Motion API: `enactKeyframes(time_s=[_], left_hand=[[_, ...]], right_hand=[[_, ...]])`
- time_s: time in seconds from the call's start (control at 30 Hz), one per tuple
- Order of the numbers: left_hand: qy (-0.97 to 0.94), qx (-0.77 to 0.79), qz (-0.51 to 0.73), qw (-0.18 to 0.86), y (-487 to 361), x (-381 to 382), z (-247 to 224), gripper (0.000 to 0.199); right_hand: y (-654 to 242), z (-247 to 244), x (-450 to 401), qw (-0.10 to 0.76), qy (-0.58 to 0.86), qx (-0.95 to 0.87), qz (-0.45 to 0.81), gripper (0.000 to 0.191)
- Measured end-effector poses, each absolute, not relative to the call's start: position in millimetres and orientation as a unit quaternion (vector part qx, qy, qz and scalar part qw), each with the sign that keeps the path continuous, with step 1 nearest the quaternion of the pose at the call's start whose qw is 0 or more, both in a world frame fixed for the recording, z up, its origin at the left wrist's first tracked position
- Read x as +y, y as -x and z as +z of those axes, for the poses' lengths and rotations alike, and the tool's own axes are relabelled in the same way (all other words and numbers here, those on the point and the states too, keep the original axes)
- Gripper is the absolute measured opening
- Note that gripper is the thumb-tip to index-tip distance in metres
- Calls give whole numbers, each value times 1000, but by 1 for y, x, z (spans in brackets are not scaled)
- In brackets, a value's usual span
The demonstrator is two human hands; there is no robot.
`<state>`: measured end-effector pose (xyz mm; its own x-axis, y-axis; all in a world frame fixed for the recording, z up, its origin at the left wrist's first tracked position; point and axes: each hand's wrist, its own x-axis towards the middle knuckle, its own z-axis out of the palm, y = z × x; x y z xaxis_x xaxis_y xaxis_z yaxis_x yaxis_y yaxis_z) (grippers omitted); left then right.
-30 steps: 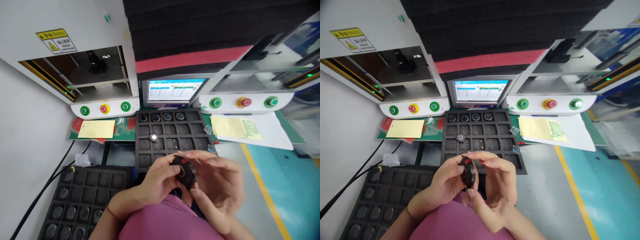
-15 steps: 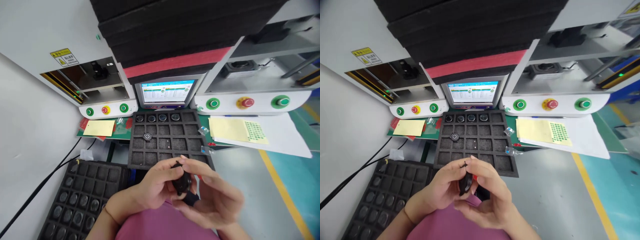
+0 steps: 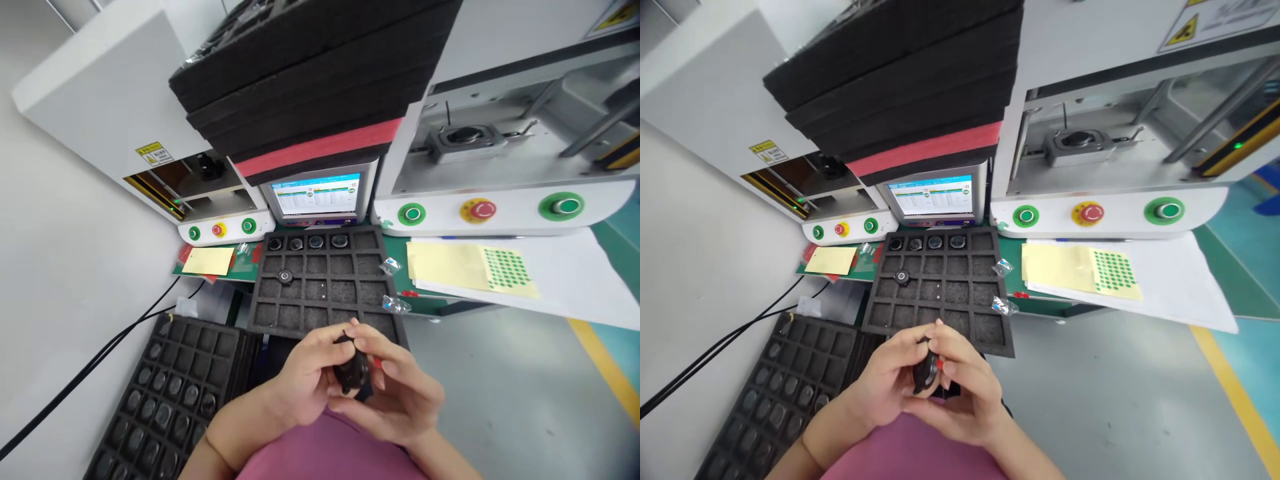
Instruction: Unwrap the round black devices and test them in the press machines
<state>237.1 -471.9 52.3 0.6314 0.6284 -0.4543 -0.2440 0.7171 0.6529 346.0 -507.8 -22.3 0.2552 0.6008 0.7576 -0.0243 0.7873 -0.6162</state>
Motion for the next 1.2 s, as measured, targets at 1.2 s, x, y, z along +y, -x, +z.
enactKeyframes(time_s=[1.2], left_hand=[[-630,604,307,380,-140,-354,-54,10]], right_hand=[[-306,-76,-394,557,642,-390,353,50]])
